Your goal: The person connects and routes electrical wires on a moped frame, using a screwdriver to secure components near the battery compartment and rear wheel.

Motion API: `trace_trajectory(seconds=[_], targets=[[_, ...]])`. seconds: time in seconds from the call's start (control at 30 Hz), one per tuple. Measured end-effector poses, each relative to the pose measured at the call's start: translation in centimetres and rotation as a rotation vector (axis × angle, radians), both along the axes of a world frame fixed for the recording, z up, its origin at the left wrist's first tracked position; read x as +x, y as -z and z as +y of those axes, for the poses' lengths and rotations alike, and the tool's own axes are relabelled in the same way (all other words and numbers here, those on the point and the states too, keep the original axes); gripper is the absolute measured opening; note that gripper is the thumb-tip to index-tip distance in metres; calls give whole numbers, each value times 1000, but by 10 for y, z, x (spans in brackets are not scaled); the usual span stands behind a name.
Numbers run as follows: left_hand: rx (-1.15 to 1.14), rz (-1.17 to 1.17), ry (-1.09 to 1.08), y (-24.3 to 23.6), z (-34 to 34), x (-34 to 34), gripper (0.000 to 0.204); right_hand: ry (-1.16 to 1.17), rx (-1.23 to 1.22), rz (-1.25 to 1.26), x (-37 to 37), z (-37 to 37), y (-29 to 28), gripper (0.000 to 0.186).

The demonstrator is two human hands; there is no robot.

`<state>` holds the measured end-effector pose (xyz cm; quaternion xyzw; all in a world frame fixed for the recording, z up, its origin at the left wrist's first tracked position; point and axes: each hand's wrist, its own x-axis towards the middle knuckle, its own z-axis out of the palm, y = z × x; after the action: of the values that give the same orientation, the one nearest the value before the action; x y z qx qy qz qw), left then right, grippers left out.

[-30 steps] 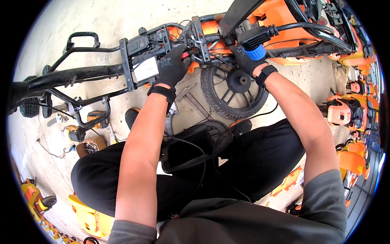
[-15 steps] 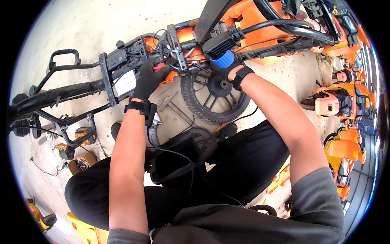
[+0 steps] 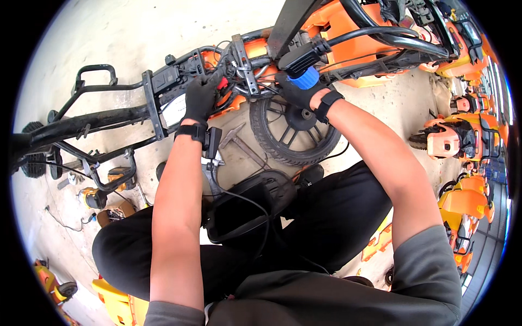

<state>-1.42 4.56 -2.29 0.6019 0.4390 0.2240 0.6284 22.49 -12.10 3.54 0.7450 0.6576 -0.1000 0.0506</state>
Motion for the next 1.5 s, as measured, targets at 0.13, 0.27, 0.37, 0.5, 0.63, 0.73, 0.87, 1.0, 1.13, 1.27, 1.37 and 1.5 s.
trace_trajectory(seconds=[0.13,0.27,0.37,0.5,0.63,0.73,0.87,1.0,1.13,1.27,1.37,1.5], targets=[[-132,-171,115,3,8,-1,22,139,-63,219,-16,-4,-14,42],[56,-128,129,6,15,2,22,-59,41,228,-24,6,-22,46],[378,82,95,17,19,12,21,-50,68,384,-29,9,-20,49],[397,151,50,13,23,19,20,-16,60,310,-32,12,-21,56],[431,126,41,7,23,24,22,-114,134,233,-21,8,-2,50],[445,120,86,13,30,17,23,-73,69,172,-27,11,-13,42],[214,118,290,2,51,10,27,-73,202,202,-38,19,-23,27],[77,144,405,-10,64,6,30,-276,335,96,-62,46,-24,23],[62,152,386,-4,63,3,34,-77,167,169,-79,80,7,29],[-44,97,346,-2,58,-6,33,117,286,191,-93,87,30,27],[-161,1,340,0,57,-17,23,171,241,276,-87,89,29,28],[-112,-69,402,8,55,-22,19,260,109,330,-92,91,15,31]])
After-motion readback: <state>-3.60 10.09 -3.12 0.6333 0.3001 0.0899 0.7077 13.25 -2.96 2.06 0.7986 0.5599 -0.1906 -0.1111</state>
